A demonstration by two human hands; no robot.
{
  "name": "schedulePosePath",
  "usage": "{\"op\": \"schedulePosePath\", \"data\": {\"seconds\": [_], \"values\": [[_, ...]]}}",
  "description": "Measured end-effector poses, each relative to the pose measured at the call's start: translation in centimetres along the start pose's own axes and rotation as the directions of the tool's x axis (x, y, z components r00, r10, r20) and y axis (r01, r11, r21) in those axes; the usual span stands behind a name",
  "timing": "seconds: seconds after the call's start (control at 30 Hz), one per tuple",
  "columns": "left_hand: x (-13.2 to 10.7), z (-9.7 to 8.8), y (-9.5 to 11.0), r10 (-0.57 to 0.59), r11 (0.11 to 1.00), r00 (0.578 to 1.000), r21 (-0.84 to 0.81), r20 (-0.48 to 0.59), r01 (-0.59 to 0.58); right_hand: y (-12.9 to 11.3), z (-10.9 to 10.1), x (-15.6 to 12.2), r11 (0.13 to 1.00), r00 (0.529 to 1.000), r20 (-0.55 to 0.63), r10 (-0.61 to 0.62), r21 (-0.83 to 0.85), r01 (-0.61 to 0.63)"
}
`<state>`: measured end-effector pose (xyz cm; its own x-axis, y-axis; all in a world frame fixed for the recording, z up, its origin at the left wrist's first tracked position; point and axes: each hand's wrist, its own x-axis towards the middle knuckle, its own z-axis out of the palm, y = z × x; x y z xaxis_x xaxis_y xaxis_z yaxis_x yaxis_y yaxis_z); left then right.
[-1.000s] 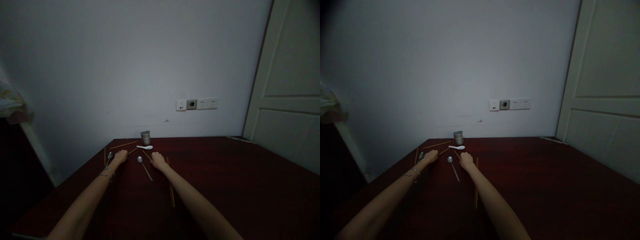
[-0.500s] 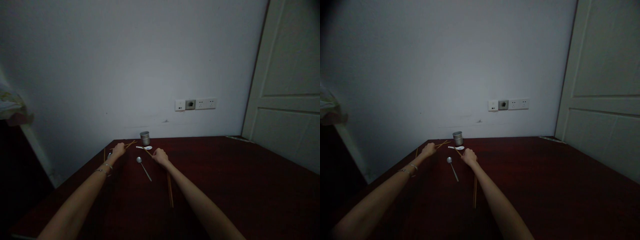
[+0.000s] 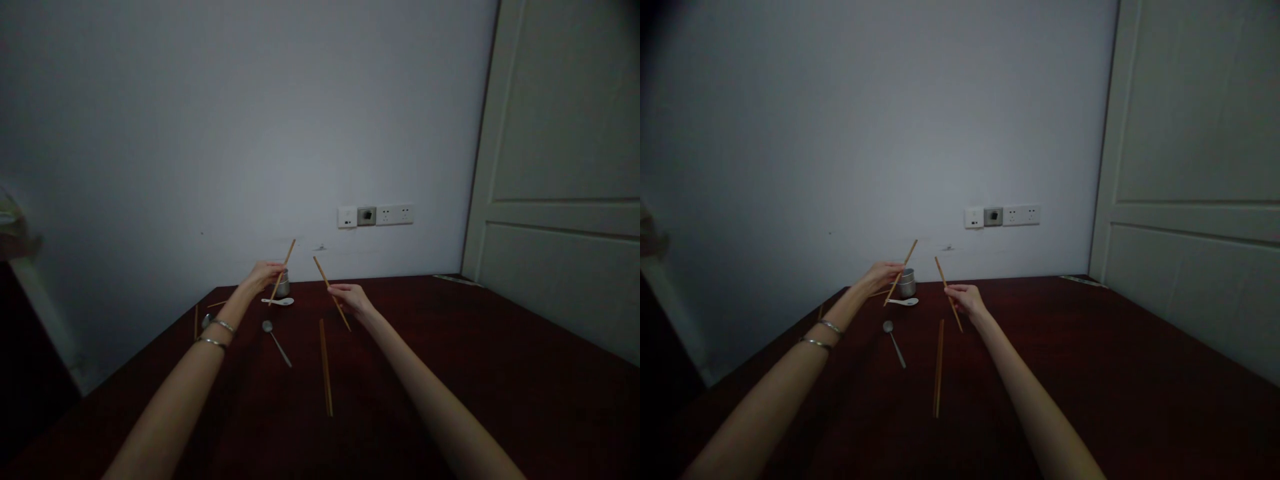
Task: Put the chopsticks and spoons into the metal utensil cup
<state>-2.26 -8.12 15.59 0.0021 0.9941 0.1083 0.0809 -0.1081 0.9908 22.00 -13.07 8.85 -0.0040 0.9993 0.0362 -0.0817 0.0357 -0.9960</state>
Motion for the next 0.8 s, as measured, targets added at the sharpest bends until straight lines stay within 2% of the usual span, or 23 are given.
{"op": "schedulePosePath", "data": {"seconds": [0.07, 0.17, 0.23, 0.33, 0.53, 0.7, 0.8], "values": [[-0.5, 3.1, -1.0, -0.029, 0.994, 0.998, -0.101, 0.056, 0.035, 0.1, -0.8, -0.7, 0.995, 0.999, -0.029, 0.022, 0.100, -0.019], [-1.7, 7.1, -3.1, -0.056, 0.979, 0.991, -0.190, 0.123, 0.079, 0.9, -1.7, -1.4, 0.992, 0.996, -0.086, 0.032, 0.127, -0.021], [-2.6, 9.2, -4.5, -0.086, 0.947, 0.976, -0.287, 0.198, 0.142, 1.8, -2.1, -1.6, 0.993, 0.995, -0.099, 0.031, 0.121, -0.019], [-3.6, 11.3, -6.6, -0.118, 0.933, 0.960, -0.303, 0.256, 0.196, 3.4, -2.6, -1.7, 0.993, 0.994, -0.099, 0.040, 0.114, -0.029], [-4.3, 12.8, -9.1, -0.179, 0.926, 0.956, -0.290, 0.232, 0.243, 5.2, -2.5, -2.0, 0.988, 0.993, -0.106, 0.046, 0.150, -0.030], [-5.1, 12.7, -9.8, -0.182, 0.912, 0.949, -0.316, 0.257, 0.261, 5.9, -1.9, -2.1, 0.983, 0.995, -0.088, 0.047, 0.180, -0.030], [-5.5, 12.9, -9.8, -0.181, 0.909, 0.955, -0.331, 0.237, 0.254, 6.4, -1.7, -2.0, 0.984, 0.997, -0.070, 0.045, 0.175, -0.032]]}}
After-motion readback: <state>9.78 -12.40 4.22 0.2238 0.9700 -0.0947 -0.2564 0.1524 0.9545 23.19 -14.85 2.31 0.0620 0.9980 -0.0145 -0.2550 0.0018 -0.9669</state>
